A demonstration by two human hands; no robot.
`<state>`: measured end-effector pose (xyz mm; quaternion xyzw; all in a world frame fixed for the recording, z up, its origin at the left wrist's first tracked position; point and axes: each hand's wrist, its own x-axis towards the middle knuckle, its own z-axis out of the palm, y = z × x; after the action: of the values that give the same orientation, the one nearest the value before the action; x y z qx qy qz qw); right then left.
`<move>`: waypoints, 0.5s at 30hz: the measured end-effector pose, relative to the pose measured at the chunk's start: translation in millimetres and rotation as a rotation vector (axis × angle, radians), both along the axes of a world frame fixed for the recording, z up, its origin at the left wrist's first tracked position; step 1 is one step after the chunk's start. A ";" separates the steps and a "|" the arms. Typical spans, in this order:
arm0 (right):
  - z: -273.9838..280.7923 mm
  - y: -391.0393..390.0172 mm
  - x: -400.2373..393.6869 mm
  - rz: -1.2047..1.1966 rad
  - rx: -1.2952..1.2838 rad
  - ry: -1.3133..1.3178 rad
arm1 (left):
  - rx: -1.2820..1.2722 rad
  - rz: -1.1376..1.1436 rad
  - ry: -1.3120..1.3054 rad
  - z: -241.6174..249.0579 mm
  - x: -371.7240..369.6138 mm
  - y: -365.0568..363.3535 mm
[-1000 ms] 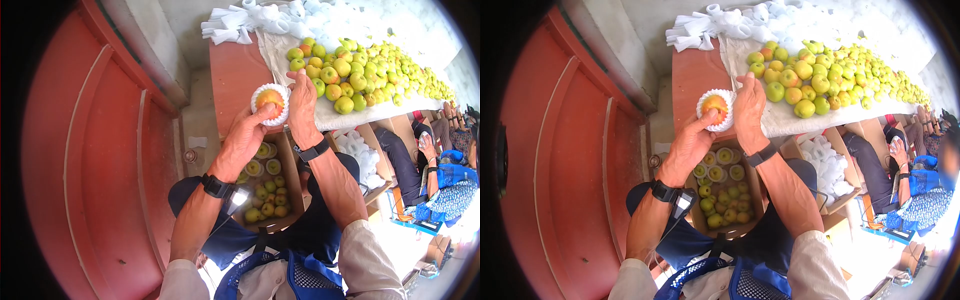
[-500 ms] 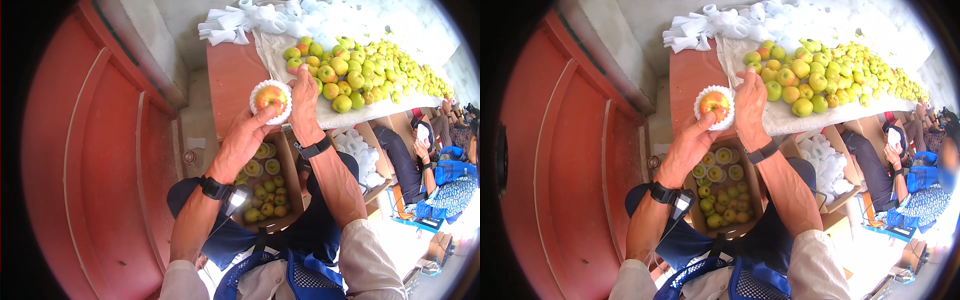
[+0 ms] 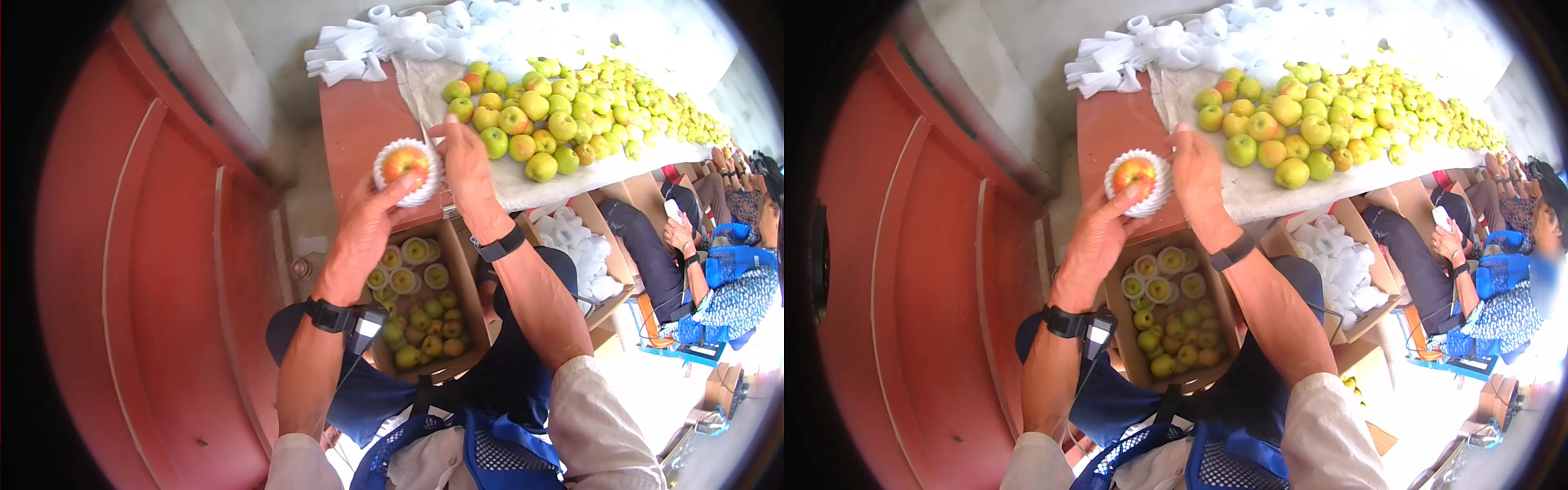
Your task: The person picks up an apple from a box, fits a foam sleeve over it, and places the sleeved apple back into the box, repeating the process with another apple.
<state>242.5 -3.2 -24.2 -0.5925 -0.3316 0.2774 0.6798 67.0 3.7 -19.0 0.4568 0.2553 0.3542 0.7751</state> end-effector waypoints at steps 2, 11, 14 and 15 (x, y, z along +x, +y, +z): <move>6.2 -8.1 -1.8 0.116 -0.092 -0.053 | 0.016 0.016 0.066 -0.4 -6.8 5.9; 22.6 -40.6 2.4 0.364 -0.061 -0.611 | 0.112 0.125 0.276 2.5 -22.8 13.4; 25.8 -56.0 -3.2 0.427 -0.024 -0.825 | 0.206 0.012 0.323 4.3 -25.0 12.9; 24.8 -57.8 -5.3 0.425 0.045 -0.935 | 0.240 -0.008 0.322 4.7 -25.2 9.8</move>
<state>237.2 -61.0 0.6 -0.5581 -0.7191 0.1076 0.3998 41.8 13.5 -14.2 0.5977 0.3302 0.3011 0.6656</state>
